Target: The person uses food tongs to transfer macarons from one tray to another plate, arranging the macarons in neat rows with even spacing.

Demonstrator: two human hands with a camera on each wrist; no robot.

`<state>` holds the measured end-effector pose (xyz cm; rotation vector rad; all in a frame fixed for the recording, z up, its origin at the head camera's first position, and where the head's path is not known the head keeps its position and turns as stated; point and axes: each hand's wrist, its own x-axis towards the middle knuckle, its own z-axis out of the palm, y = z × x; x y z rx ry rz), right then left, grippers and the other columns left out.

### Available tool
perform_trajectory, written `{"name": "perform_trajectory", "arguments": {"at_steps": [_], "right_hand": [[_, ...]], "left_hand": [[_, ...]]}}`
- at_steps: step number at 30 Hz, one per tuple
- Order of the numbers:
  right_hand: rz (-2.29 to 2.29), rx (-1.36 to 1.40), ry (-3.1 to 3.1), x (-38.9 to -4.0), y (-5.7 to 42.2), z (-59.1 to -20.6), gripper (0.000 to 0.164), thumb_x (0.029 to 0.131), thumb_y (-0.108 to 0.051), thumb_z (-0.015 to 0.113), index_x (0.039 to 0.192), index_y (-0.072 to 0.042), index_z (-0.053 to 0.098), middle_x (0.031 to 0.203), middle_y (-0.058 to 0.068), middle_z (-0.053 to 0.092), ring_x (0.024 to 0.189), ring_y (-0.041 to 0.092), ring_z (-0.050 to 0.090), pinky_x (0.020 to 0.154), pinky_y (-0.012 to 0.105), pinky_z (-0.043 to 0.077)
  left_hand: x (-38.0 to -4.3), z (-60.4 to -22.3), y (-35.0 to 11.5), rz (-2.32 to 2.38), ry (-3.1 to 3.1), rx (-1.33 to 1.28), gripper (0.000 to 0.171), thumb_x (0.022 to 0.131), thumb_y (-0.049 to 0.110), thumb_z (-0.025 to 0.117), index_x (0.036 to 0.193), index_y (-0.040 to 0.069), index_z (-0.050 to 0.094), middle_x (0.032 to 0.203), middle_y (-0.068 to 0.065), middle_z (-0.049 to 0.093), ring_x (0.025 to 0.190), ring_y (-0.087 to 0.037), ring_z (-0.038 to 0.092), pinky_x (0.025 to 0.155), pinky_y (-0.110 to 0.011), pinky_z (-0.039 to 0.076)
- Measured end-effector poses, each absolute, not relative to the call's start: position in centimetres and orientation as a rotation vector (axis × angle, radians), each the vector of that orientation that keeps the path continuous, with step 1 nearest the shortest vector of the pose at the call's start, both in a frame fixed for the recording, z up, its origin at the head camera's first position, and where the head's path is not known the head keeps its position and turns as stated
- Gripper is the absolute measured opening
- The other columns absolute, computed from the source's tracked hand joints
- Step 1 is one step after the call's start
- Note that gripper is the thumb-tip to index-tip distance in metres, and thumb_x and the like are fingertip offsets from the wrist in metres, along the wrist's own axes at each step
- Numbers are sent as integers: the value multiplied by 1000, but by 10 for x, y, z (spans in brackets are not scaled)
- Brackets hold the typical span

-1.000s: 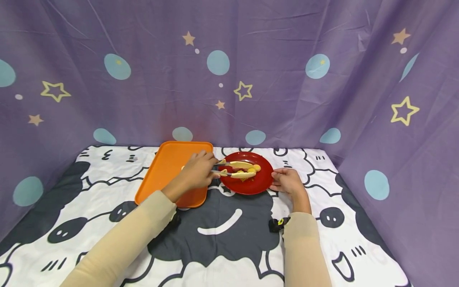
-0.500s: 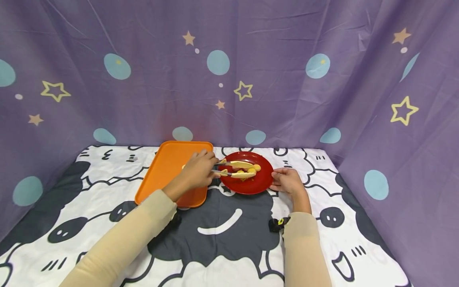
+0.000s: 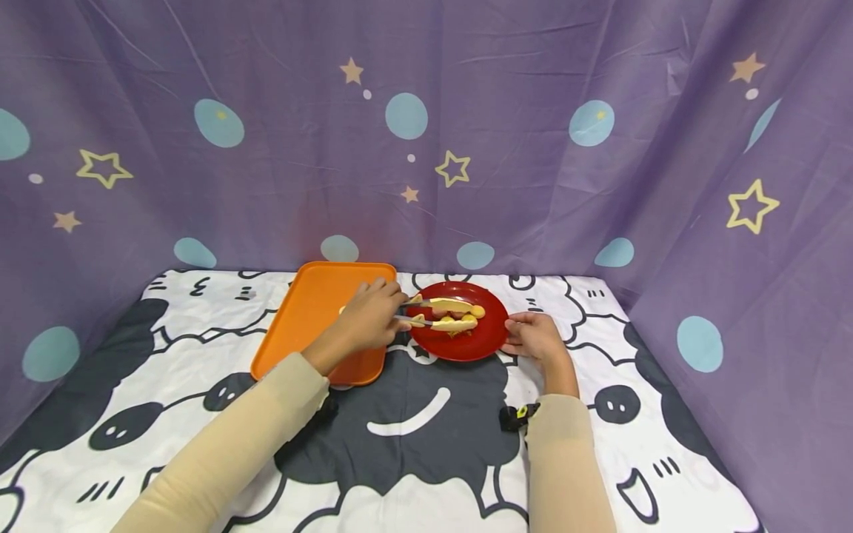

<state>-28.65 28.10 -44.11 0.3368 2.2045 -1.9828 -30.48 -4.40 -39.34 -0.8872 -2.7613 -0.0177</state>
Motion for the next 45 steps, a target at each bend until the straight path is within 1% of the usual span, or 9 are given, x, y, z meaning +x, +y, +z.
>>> {"name": "perform_trajectory", "arguments": {"at_steps": [13,19,23,30,35,37,39,42,45], "right_hand": [[-1988,317,2201,-284,279,-439,36,105,-8,55,136,9,52,99,8,67,78,17,70,75,35,60],[-1994,297,2199,-282,278,-438,37,105,-5,54,138,11,49,95,7,65,76,15,69,74,33,60],[-1988,294,2201,-282,278,-439,37,105,-6,54,138,11,49,96,6,67,76,15,70,74,34,60],[-1995,280,2200,-282,279,-439,37,105,-5,53,138,12,49,98,7,67,77,16,70,75,34,60],[-1998,275,2192,-282,280,-440,37,105,-5,53,138,12,49,97,5,66,76,15,69,75,33,60],[-1995,277,2192,-282,280,-440,36,105,-5,53,137,11,49,97,5,66,77,15,69,75,33,60],[-1993,279,2197,-282,280,-440,36,105,-6,53,137,11,49,98,5,66,77,15,69,75,34,60],[-1991,283,2204,-282,280,-440,37,105,-6,54,138,11,49,100,6,66,78,16,69,75,34,60],[-1990,286,2203,-282,279,-440,37,105,-7,54,138,11,50,100,7,66,78,16,69,76,34,60]], "left_hand": [[-299,-386,-55,-77,-2754,-851,57,93,49,71,130,7,65,120,-7,57,104,-25,44,88,-42,36],[-294,-383,-64,-217,-2781,-773,74,89,53,75,139,2,55,132,-13,51,113,-30,42,93,-45,37],[-291,-384,-72,-270,-2792,-722,82,88,55,76,145,2,50,136,-14,49,112,-30,40,93,-45,36],[-285,-379,-97,-343,-2755,-674,80,87,50,78,143,-1,51,131,-16,51,110,-33,41,91,-49,35],[-281,-373,-127,-392,-2754,-618,79,88,48,78,143,0,51,132,-20,50,118,-39,39,96,-54,34],[-280,-372,-140,-421,-2757,-595,78,89,47,79,144,0,50,132,-21,49,118,-39,38,96,-55,33],[-279,-371,-154,-446,-2752,-573,78,88,45,79,144,0,50,132,-21,48,116,-39,37,94,-55,32],[-278,-371,-172,-459,-2746,-541,77,88,43,80,143,-2,50,131,-23,47,109,-38,36,87,-54,30],[-277,-371,-190,-452,-2735,-503,77,88,41,80,143,-5,50,129,-25,47,109,-41,36,86,-56,29]]}}
